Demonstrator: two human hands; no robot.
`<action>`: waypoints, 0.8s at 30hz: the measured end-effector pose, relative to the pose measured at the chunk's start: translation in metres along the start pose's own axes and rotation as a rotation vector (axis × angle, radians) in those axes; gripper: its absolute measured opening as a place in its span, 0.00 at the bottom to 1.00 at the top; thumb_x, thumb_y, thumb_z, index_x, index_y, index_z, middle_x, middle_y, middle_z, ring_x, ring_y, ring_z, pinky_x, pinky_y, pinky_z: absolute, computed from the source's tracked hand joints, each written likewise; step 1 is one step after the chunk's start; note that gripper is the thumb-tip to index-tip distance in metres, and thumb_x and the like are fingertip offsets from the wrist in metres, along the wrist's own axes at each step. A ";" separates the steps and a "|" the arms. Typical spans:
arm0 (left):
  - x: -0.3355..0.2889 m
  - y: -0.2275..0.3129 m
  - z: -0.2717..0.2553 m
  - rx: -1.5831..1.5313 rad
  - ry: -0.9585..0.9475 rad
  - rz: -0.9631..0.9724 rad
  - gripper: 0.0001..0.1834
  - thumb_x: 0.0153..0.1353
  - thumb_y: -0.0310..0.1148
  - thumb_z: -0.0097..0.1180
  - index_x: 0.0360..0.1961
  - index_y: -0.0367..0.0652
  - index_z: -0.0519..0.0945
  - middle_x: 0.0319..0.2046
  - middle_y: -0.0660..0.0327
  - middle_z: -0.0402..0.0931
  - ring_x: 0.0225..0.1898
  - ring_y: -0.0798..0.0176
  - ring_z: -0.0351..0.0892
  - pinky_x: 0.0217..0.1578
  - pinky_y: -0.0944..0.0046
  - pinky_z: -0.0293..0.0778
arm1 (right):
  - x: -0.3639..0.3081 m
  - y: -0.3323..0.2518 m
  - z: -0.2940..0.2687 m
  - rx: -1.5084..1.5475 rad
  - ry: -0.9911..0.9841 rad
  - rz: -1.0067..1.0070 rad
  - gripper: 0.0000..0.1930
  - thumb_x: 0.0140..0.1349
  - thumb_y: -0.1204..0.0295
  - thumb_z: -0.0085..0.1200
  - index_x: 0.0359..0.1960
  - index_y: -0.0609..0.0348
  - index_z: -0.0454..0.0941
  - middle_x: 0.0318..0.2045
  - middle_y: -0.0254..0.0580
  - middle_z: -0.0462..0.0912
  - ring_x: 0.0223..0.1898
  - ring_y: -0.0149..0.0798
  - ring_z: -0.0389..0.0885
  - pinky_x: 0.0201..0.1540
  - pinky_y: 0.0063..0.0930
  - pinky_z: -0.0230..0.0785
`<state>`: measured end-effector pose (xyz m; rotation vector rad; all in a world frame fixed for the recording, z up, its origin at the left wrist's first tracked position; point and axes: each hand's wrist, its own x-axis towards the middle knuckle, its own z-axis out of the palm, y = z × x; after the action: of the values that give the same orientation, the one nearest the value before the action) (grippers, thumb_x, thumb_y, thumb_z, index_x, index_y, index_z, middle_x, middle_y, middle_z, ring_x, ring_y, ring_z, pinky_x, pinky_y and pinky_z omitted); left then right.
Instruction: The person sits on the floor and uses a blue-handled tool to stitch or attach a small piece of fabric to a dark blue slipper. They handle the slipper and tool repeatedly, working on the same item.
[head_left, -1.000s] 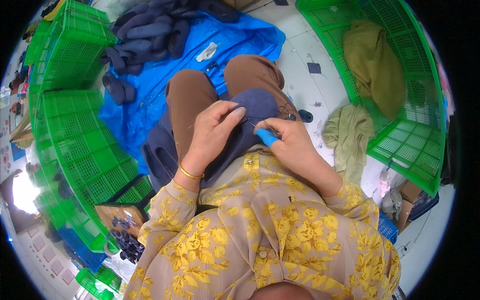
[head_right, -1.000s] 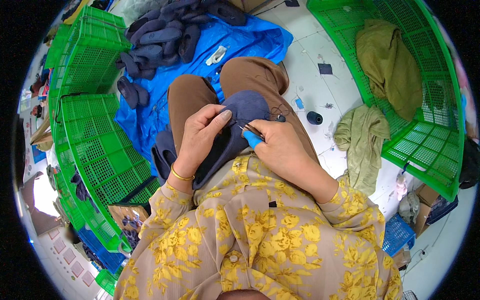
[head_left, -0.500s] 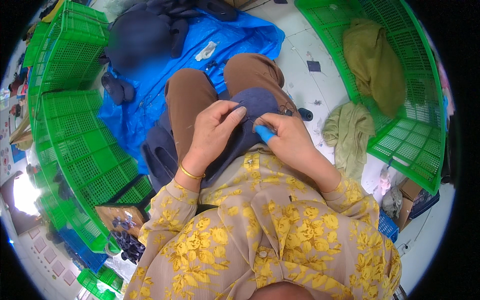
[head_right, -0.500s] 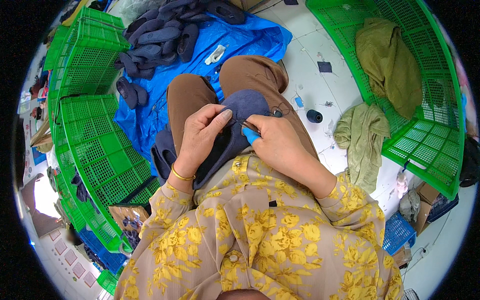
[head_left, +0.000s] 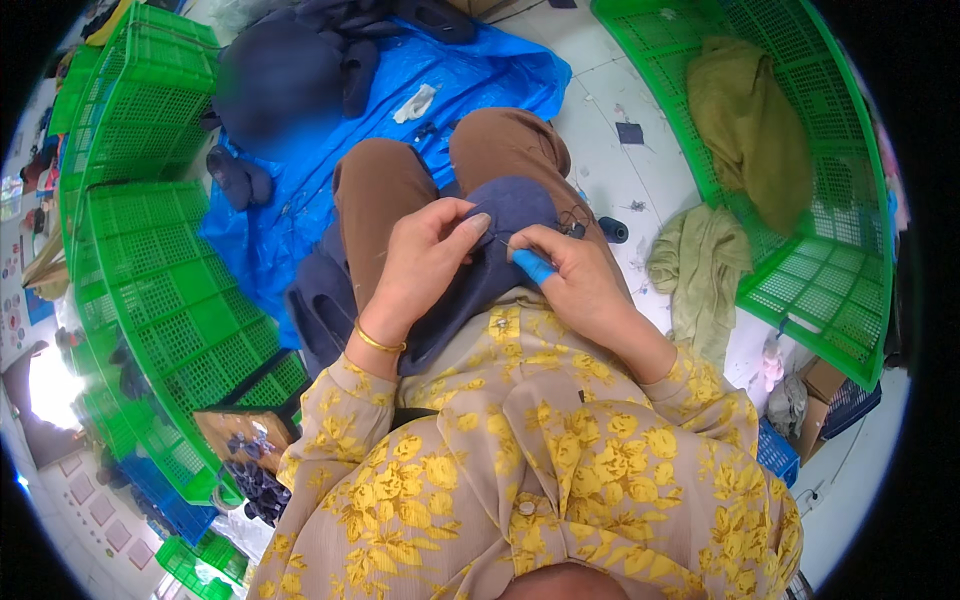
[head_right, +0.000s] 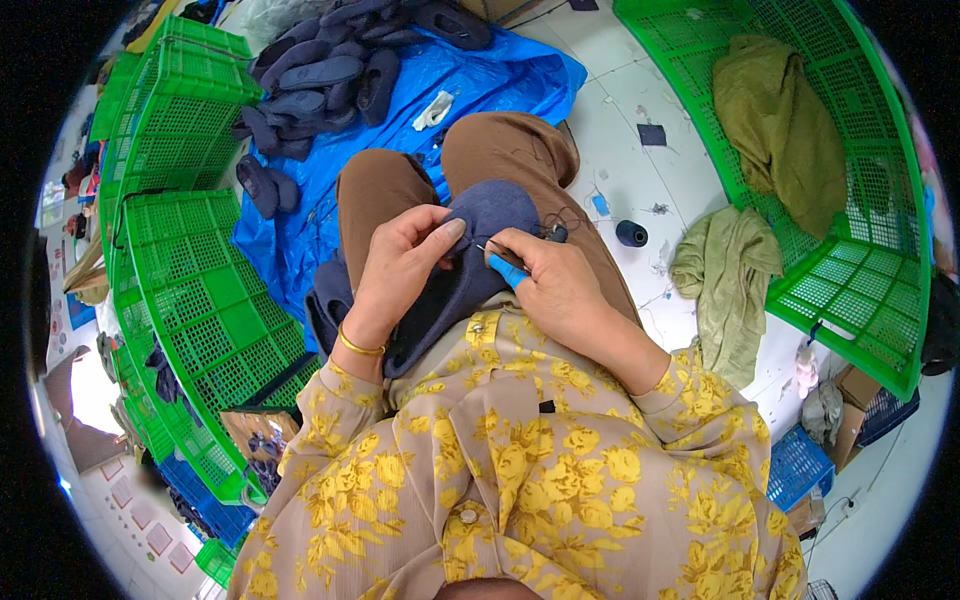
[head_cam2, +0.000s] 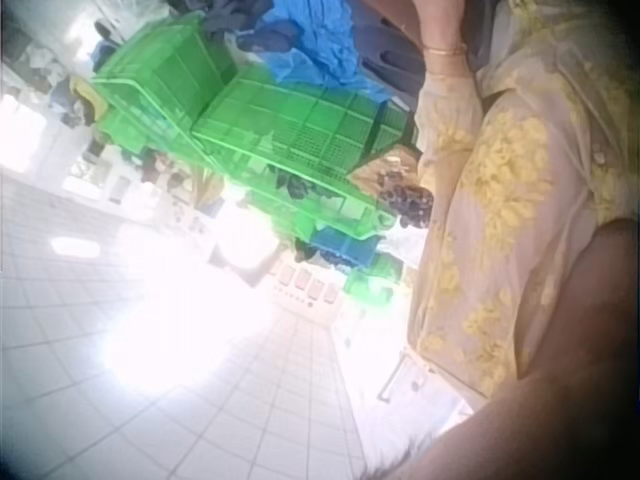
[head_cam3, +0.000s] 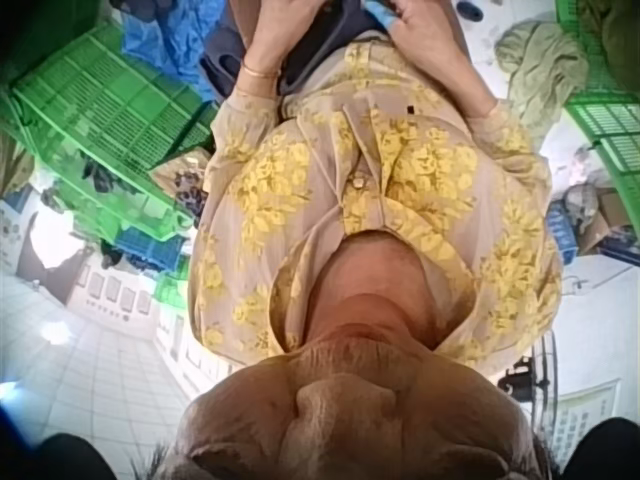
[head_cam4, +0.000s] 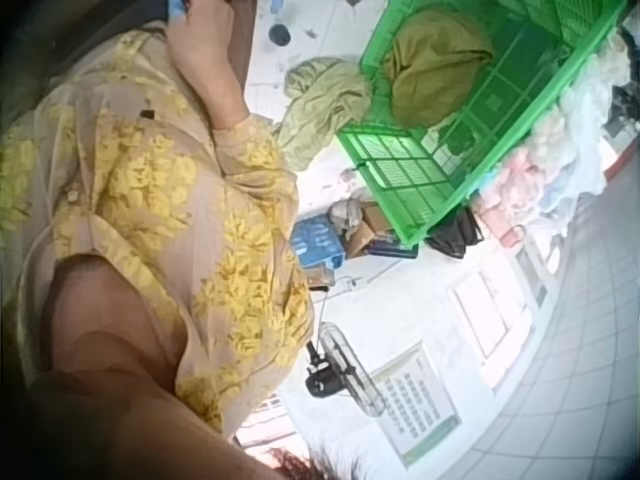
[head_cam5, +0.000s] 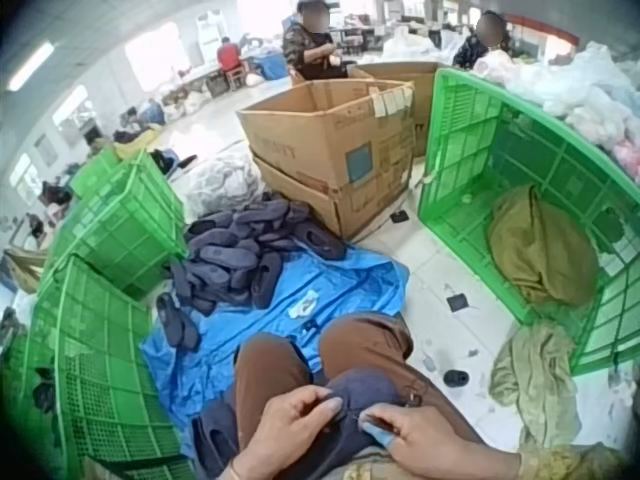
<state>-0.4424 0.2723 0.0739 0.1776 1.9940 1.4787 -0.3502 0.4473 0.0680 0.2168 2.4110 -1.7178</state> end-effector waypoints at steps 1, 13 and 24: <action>0.001 0.000 0.000 -0.021 -0.012 -0.024 0.09 0.65 0.33 0.58 0.36 0.36 0.81 0.25 0.71 0.75 0.27 0.79 0.71 0.29 0.76 0.70 | 0.000 0.002 0.001 0.005 0.011 -0.016 0.11 0.58 0.79 0.49 0.42 0.55 0.76 0.32 0.52 0.80 0.34 0.56 0.80 0.33 0.39 0.70; 0.002 -0.002 0.005 -0.143 -0.061 -0.154 0.08 0.65 0.31 0.58 0.35 0.35 0.81 0.25 0.68 0.77 0.25 0.77 0.74 0.26 0.75 0.72 | 0.000 0.007 0.014 -0.093 0.139 -0.052 0.11 0.59 0.77 0.52 0.43 0.52 0.77 0.30 0.51 0.81 0.32 0.55 0.81 0.32 0.40 0.71; 0.004 -0.001 -0.003 -0.350 -0.108 -0.252 0.08 0.66 0.30 0.56 0.38 0.36 0.81 0.29 0.66 0.79 0.26 0.74 0.76 0.30 0.73 0.77 | -0.005 -0.011 0.006 -0.107 0.090 0.054 0.10 0.60 0.77 0.52 0.43 0.56 0.75 0.29 0.56 0.80 0.32 0.58 0.80 0.33 0.45 0.71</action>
<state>-0.4464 0.2711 0.0717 -0.1352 1.5777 1.5851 -0.3475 0.4380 0.0777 0.3488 2.5272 -1.5838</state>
